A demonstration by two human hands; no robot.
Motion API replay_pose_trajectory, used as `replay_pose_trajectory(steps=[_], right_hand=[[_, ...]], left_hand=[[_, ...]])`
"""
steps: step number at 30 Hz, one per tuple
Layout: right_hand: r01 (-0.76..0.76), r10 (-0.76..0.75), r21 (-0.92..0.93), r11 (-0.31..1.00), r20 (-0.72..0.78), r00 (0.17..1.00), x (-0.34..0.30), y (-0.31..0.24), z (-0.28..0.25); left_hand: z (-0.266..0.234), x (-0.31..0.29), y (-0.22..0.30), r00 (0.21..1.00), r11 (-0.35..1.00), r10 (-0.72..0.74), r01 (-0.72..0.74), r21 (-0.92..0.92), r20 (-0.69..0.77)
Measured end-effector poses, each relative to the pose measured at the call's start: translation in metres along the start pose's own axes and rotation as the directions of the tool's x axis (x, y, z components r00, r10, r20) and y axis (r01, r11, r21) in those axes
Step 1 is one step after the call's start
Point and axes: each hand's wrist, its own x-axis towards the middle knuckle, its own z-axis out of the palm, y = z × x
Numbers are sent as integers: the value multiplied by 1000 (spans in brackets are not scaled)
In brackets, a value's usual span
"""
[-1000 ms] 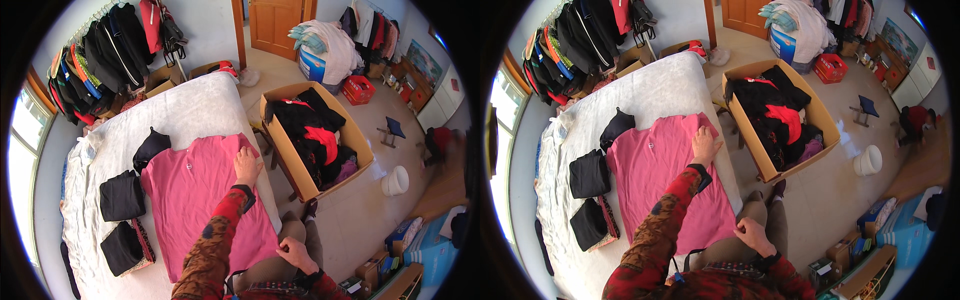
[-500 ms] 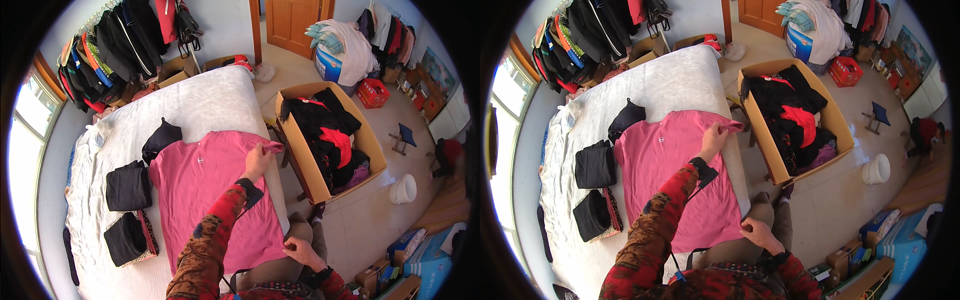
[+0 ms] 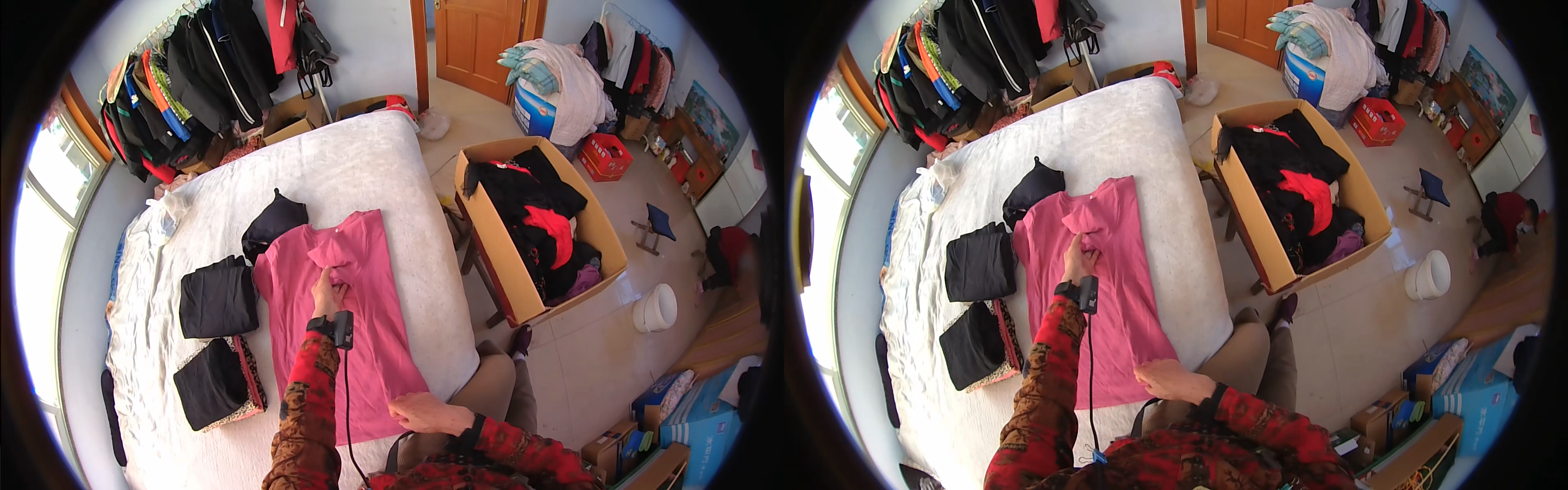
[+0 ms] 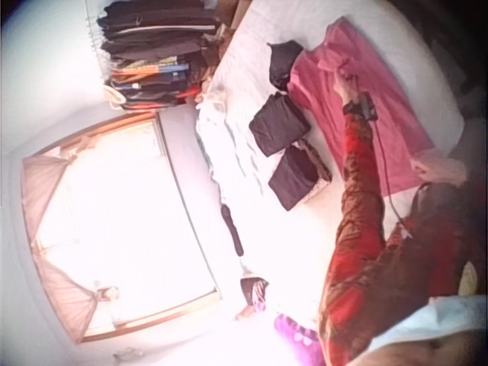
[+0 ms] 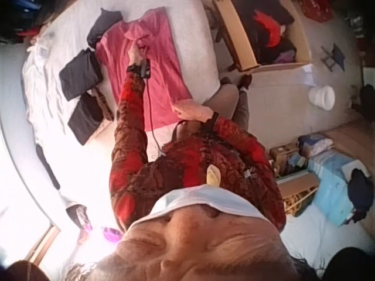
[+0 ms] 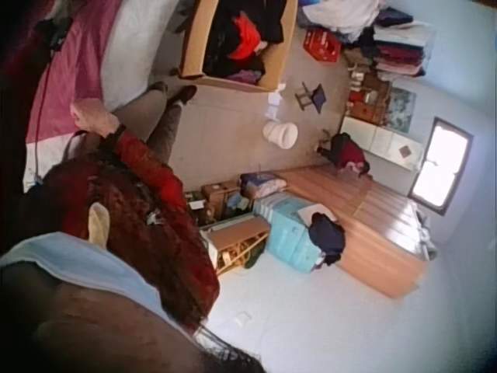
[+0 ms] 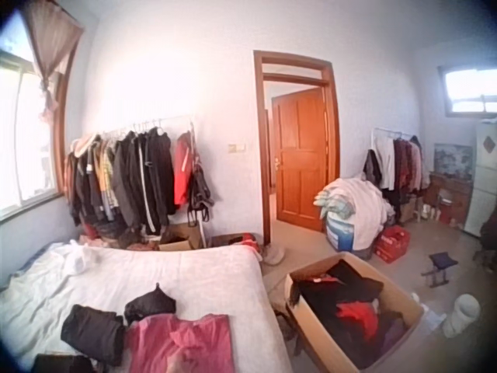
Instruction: The person folds several garments on a bed, including a black cap, a beige top, black pants, a pink shirt, and a black mesh skirt. Each item is smoothed, folded, and stacked on the bed.
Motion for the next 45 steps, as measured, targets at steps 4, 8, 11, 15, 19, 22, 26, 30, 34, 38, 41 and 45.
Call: replay_pose_trajectory(steps=[4, 8, 11, 15, 19, 22, 26, 30, 34, 38, 41, 45], right_hand=[[-71, 56, 82, 994, 163, 985, 10, 15, 17], [-137, 36, 304, 943, 316, 948, 7, 25, 19], [-152, 13, 336, 929, 381, 924, -1, 26, 12], [-233, 172, 652, 721, 157, 972, -12, 34, -9], [-283, 504, 634, 720, -197, 841, -24, 52, -27], [-488, 597, 463, 740, -117, 793, -35, 55, -28], [-472, 476, 106, 875, -10, 880, -40, 45, -20], [-433, 434, -31, 901, 78, 897, -38, 39, -17], [-459, 457, 7, 888, 70, 886, -33, 44, -15], [-544, 556, 292, 787, 48, 830, -23, 50, -9], [-558, 535, 313, 768, 165, 829, -21, 51, -10], [-582, 556, 256, 772, 172, 813, -23, 47, -23]], left_hand=[[-1, 12, 1, 997, 986, 40, -50, 159, 69], [-14, 11, 10, 997, 981, 43, -55, 187, 68], [-28, -3, 15, 973, 936, 230, -224, 270, 7], [-42, -56, 4, 886, 730, 439, -448, 516, 149], [-68, -158, -28, 968, 334, -31, -223, 916, 247], [-86, -226, -56, 929, -228, -246, -333, 915, 277], [-109, -264, -82, 863, -52, -239, -469, 882, 445], [-137, -265, -75, 913, 351, -345, -87, 932, 215], [-152, -271, -70, 919, 184, -333, -153, 971, 209], [-149, -270, -72, 916, 92, -344, -188, 978, 208], [-143, -266, -65, 846, 151, -478, -184, 971, 235], [-134, -252, -43, 859, -57, -495, -183, 981, 131]])
